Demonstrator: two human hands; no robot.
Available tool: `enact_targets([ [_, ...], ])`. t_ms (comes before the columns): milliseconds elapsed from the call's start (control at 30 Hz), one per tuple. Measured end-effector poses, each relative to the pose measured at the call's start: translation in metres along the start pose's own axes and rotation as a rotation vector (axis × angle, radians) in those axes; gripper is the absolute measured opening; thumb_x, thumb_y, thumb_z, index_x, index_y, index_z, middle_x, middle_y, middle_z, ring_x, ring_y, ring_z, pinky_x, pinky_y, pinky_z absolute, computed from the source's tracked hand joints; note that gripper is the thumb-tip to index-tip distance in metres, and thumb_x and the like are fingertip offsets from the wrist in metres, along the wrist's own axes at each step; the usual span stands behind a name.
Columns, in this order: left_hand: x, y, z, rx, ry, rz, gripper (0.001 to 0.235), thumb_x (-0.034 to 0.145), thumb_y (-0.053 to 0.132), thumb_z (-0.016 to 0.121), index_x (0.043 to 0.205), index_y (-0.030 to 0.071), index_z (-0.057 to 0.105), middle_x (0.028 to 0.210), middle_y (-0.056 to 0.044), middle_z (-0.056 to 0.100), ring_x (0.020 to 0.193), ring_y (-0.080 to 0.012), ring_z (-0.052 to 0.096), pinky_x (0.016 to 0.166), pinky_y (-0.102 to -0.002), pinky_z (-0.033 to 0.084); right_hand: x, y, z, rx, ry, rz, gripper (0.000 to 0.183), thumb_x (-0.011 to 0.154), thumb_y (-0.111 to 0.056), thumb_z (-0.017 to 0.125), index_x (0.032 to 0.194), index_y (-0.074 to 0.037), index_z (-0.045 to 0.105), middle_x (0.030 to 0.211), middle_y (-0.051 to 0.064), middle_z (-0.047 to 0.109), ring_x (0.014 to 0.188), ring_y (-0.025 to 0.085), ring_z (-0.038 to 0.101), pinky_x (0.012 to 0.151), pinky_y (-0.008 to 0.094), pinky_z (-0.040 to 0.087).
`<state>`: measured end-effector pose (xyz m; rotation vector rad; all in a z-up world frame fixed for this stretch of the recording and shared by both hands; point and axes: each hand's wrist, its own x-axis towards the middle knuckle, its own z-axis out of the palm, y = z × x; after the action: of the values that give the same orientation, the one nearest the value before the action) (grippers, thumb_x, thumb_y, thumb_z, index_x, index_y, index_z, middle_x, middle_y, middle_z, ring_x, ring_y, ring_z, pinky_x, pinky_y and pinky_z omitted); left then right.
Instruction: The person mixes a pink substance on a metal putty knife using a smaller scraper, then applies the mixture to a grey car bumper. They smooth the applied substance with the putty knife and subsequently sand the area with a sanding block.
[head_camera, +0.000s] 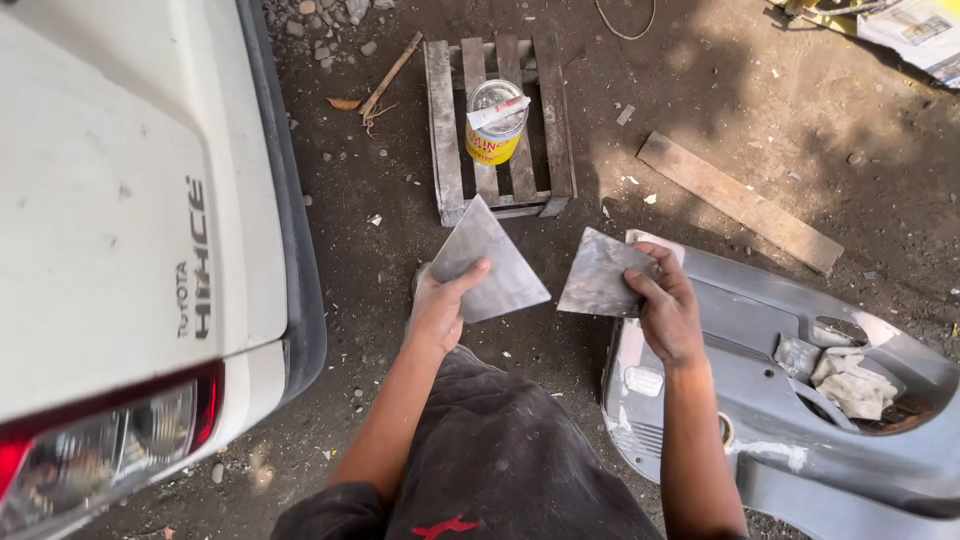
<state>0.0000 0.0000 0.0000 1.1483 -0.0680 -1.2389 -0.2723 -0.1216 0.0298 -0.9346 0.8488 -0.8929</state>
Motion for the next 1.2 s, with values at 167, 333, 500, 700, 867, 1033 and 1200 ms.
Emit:
enact_targets([
  [167,0.119,0.027,-0.055,0.144,0.081,-0.05,0.048,0.077,0.021,0.087,0.115,-0.004,0.072,0.107,-0.011,0.076,0.096,-0.0171,0.072,0.086,-0.033,0.056,0.121,0.112,0.004,0.05,0.01,0.229,0.035,0.092,0.009,0.061,0.124,-0.005,0.059,0.093,0.005,0.07,0.083,0.011,0.068,0.073,0.023,0.056],
  [333,0.292,0.033,-0.161,0.486,0.312,-0.237,0.051,0.077,0.025,0.088,0.111,-0.009,0.073,0.101,-0.013,0.076,0.088,-0.0205,0.071,0.079,-0.035,0.055,0.29,0.265,0.028,-0.023,0.143,0.345,0.021,0.085,0.002,0.066,0.106,-0.002,0.068,0.094,0.004,0.067,0.083,0.011,0.063,0.077,0.024,0.052],
  [500,0.408,0.066,-0.239,0.742,0.603,-0.429,0.053,0.076,0.028,0.092,0.108,-0.006,0.068,0.099,-0.012,0.074,0.088,-0.0191,0.069,0.08,-0.033,0.053,0.54,0.385,0.078,-0.886,0.356,0.416,0.053,0.078,-0.059,0.08,0.093,-0.008,0.078,0.085,0.007,0.075,0.08,0.015,0.067,0.078,0.031,0.052],
  [700,0.475,0.043,-0.336,0.583,0.604,-0.522,0.045,0.077,0.03,0.088,0.101,-0.007,0.076,0.096,-0.01,0.077,0.084,-0.0174,0.069,0.077,-0.032,0.054,0.659,0.504,0.073,-0.825,0.789,0.753,0.067,0.082,-0.055,0.081,0.111,0.005,0.071,0.096,0.015,0.077,0.085,0.024,0.076,0.081,0.043,0.065],
  [867,0.523,0.03,-0.363,0.563,0.606,-0.662,0.04,0.081,0.031,0.085,0.099,-0.004,0.078,0.093,-0.008,0.078,0.083,-0.0164,0.069,0.077,-0.031,0.053,0.645,0.534,0.168,-1.085,0.094,0.513,0.059,0.094,-0.051,0.072,0.113,0.004,0.061,0.091,0.017,0.077,0.069,0.024,0.078,0.06,0.038,0.066],
  [1033,0.55,0.018,-0.372,0.694,0.538,-0.724,0.036,0.087,0.029,0.084,0.092,-0.006,0.08,0.084,-0.01,0.079,0.076,-0.0172,0.067,0.075,-0.032,0.053,0.666,0.655,0.157,-1.273,-0.047,0.579,0.064,0.084,-0.052,0.082,0.108,0.002,0.058,0.086,0.019,0.078,0.074,0.031,0.077,0.068,0.044,0.062],
  [1200,0.569,-0.015,-0.374,0.481,0.566,-0.543,0.03,0.085,0.024,0.084,0.093,-0.004,0.078,0.088,-0.007,0.075,0.078,-0.0137,0.065,0.072,-0.031,0.052,0.653,0.654,0.136,-1.406,-0.062,0.695,0.073,0.076,-0.05,0.088,0.124,-0.004,0.058,0.084,0.015,0.077,0.077,0.029,0.075,0.07,0.043,0.059],
])
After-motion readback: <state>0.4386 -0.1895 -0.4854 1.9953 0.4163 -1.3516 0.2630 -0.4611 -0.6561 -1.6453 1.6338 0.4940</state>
